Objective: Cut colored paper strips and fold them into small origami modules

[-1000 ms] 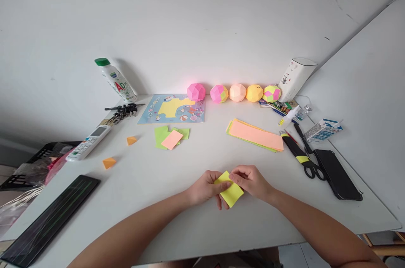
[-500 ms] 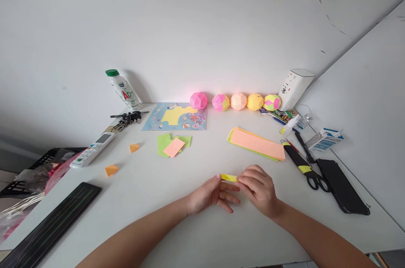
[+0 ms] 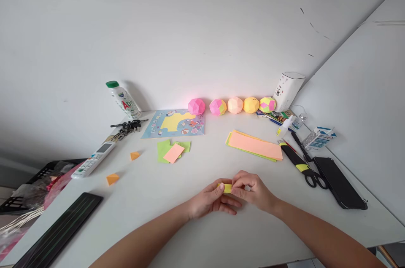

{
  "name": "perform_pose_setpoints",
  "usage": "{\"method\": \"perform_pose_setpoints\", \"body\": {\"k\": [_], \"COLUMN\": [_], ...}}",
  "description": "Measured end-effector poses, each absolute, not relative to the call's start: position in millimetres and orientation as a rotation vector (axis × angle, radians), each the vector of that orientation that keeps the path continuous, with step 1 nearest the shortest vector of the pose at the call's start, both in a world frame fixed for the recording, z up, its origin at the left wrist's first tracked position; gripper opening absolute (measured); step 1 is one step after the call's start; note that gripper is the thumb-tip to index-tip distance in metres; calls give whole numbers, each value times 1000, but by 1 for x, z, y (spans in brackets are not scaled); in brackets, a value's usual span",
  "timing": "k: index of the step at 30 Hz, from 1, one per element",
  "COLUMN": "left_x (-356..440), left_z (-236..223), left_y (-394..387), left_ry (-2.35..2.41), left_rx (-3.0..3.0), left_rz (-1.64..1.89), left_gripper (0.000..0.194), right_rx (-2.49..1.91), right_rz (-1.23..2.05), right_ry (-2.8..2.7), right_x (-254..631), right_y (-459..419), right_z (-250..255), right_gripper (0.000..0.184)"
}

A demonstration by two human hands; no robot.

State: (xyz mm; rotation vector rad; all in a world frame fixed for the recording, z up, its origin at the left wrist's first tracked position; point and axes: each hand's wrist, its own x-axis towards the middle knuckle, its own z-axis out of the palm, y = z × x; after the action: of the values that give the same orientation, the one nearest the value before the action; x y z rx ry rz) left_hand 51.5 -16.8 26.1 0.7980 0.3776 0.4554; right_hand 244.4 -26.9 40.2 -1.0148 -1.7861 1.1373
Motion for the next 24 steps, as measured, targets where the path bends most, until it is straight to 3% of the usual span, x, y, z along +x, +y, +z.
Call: {"method": "perform_pose_setpoints", "body": {"k": [6, 14, 18, 24], "left_x": [52, 52, 51, 52], "left_z": [27, 22, 24, 30], "left_y": [-17, -16, -16, -17], "left_ry": [390, 380, 384, 469], "left_rx": [814, 842, 842, 910], "left_rz": [443, 444, 439, 376], "left_gripper": [43, 44, 42, 34], "right_rx": [-1059, -1081, -1112, -1190], "right_rz": [1521, 1672, 1604, 1212], "right_ry": [-1575, -1431, -1438, -1488], "right_x": [247, 247, 246, 248], "right_y": [-25, -23, -23, -24], "right_z": [40, 42, 44, 45], "right_gripper": [23, 28, 27, 26]}}
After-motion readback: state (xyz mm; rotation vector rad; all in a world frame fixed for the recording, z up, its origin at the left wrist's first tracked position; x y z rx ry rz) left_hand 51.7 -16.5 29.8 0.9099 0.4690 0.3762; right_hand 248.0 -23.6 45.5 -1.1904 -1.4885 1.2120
